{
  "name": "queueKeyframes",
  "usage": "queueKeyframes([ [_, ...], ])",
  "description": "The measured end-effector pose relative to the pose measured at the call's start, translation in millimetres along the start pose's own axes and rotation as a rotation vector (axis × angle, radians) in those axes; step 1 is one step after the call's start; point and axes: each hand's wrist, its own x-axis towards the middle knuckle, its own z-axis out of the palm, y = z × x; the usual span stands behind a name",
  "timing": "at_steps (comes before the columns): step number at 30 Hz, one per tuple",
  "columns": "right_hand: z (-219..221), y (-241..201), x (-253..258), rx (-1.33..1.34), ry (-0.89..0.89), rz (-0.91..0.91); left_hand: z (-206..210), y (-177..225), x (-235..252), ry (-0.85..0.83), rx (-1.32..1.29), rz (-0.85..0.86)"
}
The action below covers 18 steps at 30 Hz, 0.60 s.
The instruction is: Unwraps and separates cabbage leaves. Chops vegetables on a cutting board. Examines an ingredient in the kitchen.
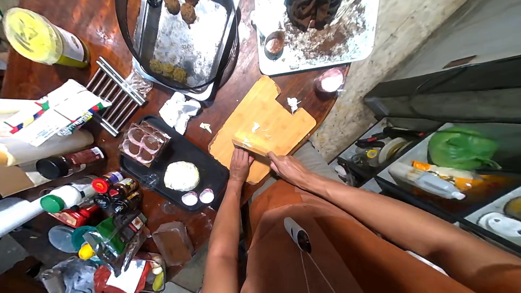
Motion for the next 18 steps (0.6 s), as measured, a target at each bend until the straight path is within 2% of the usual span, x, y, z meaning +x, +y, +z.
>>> queueKeyframes([
  [4,7.1,-3.8,21.2,-0.008,0.064,-0.05,2.0,-1.1,-0.9,0.023,0.003,0.005],
  [9,-0.2,-1.2,-0.5,0.002,0.012,-0.022,4.3,-1.6,-3.9,0.018,0.001,0.0],
  [13,11.4,-5.2,21.9,-0.01,0.064,-0.034,2.7,0.1,-1.1,0.035,-0.014,-0.008],
  [18,3.4,1.2,0.9,-0.008,0.007,-0.006,5.6,-1.3,-3.0,0.024,-0.011,-0.008],
])
